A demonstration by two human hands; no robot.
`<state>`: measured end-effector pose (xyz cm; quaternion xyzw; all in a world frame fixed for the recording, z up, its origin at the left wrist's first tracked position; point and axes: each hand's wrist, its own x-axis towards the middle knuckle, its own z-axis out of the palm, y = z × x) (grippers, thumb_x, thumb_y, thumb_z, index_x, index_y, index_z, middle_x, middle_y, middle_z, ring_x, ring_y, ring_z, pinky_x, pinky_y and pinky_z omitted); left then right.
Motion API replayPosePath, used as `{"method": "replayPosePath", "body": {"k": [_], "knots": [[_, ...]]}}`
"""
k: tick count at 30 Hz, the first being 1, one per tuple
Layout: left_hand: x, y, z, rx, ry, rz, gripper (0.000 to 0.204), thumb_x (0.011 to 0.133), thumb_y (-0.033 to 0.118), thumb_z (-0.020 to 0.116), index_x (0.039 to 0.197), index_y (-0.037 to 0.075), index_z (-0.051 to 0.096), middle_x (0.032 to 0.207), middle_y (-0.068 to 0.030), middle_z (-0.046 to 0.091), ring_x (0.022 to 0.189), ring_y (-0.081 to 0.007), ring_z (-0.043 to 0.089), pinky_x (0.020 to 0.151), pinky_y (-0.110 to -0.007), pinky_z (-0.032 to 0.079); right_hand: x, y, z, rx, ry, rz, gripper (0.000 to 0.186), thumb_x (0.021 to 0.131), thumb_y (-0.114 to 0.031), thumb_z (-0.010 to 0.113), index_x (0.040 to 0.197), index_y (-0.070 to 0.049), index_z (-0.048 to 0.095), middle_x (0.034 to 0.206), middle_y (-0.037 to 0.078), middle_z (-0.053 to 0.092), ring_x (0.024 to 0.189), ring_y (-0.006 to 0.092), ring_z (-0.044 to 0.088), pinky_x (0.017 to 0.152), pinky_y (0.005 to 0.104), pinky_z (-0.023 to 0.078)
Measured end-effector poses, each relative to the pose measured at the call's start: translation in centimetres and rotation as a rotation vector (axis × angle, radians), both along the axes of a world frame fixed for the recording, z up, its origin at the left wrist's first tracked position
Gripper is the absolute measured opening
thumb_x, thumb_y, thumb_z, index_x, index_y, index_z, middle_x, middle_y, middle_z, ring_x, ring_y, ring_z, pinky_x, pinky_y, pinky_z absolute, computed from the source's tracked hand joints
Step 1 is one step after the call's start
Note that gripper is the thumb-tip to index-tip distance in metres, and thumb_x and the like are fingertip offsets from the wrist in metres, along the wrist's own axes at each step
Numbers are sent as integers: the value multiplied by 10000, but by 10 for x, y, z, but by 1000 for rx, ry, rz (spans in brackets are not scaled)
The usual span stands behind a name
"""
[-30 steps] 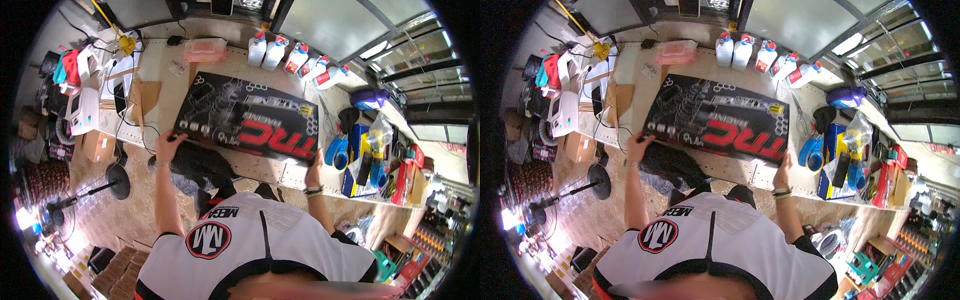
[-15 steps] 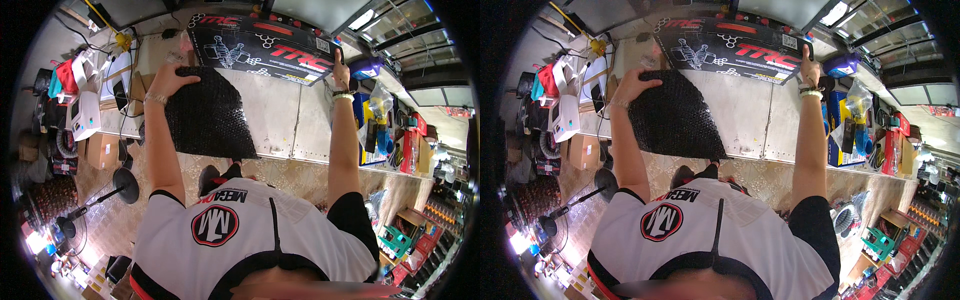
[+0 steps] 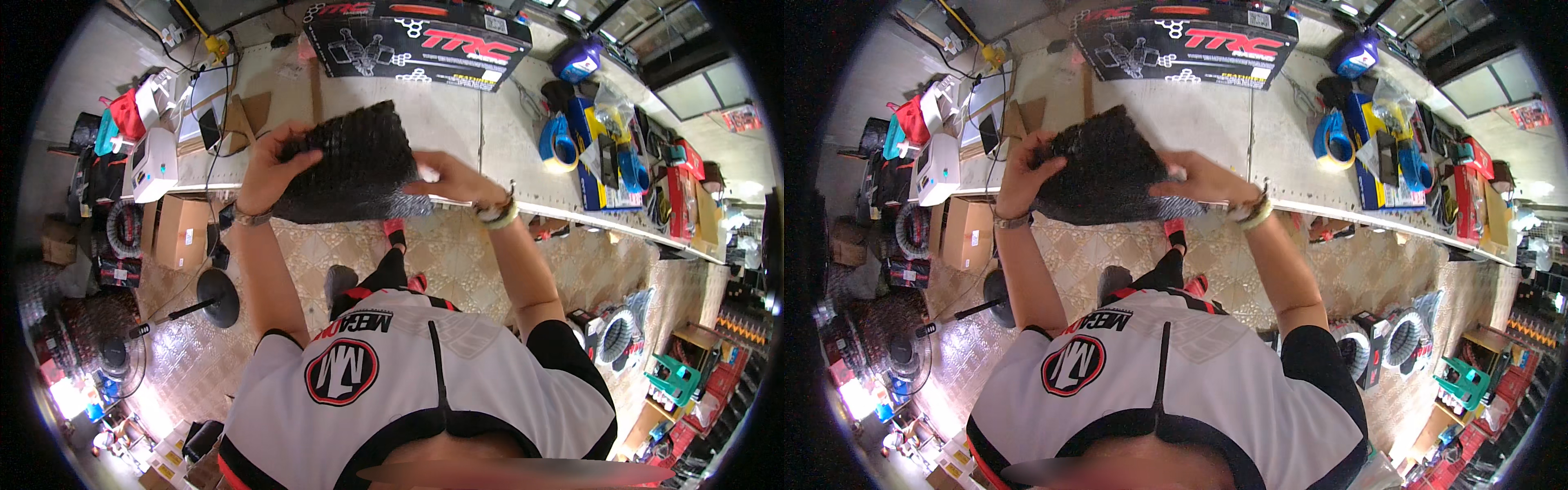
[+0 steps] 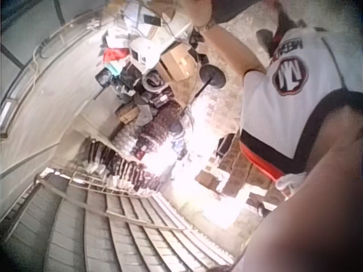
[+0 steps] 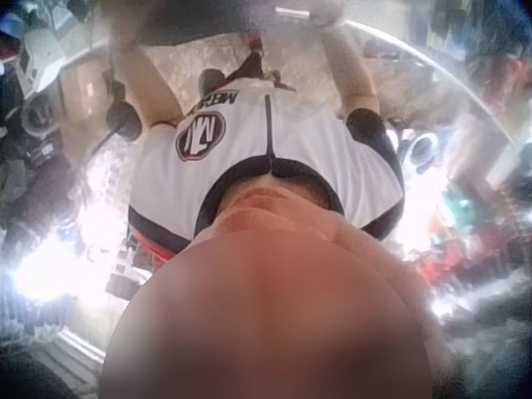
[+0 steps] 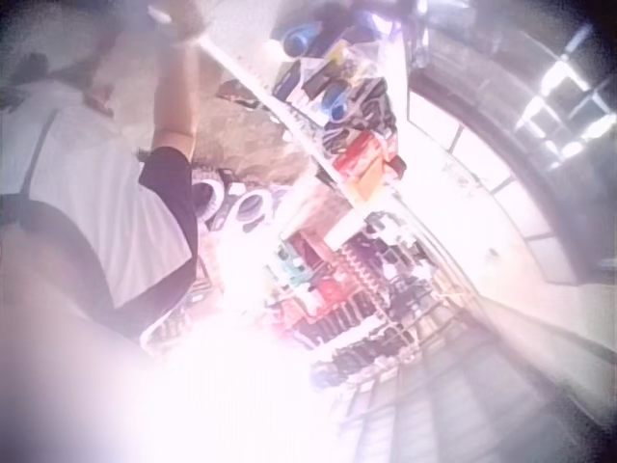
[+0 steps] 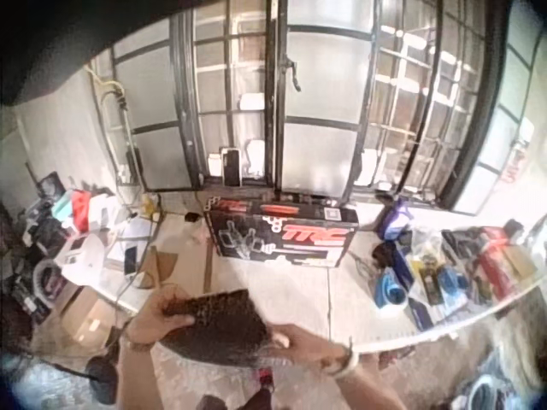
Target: The person cuts a black rubber mat with scissors, then wraps it tightly with black tape. They repeatedly pull, tear, and smooth the tape to cover the mat's surface and edges.
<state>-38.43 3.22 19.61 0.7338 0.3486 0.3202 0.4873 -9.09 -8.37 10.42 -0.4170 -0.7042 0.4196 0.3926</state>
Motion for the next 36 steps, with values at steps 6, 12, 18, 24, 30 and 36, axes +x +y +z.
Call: {"method": "replayPosePath", "body": {"k": [6,12,18,24,30,36], "knots": [[15,-146,-45,542,164,695,297,843,170,742,1034,24,568,901,-11,573,803,-95,516,758,-252,433,-103,-76,-7,-217,303,-620,159,861,-95,717,900,26,622,793,3,637,721,48,532,625,237,463],[24,-208,-96,-674,-211,223,144,889,167,700,902,60,605,761,30,593,649,-58,534,609,-212,461,-139,-145,-6,-333,331,-670,191,791,-42,740,941,31,648,892,43,688,810,81,600,679,260,510],[7,-190,-135,-1239,-478,-24,184,906,219,664,1004,68,627,867,-21,643,795,-164,640,717,-335,561,-106,-163,-21,-559,687,-384,255,783,-98,792,997,-24,676,909,15,690,796,79,610,715,256,502],[-149,-63,-269,-451,186,723,362,923,314,596,1175,55,576,925,-97,639,643,-222,604,549,-347,539,83,-307,-147,-749,-192,-1557,456,891,-447,599,1048,-25,670,854,147,682,707,217,628,628,392,499],[-391,-165,-378,-1633,-305,1215,211,916,262,587,1001,84,662,876,-73,673,731,-213,645,650,-371,581,182,-637,-248,-1266,-274,-1660,359,828,-398,666,1069,-135,631,961,112,676,865,245,648,704,357,556],[-377,-34,-341,-1235,-1127,577,295,976,279,474,921,35,630,1038,-111,646,918,-230,616,841,-370,551,266,-507,-172,-418,1107,-1744,187,959,-218,597,1017,-42,622,920,60,660,817,167,637,729,258,573]]}}
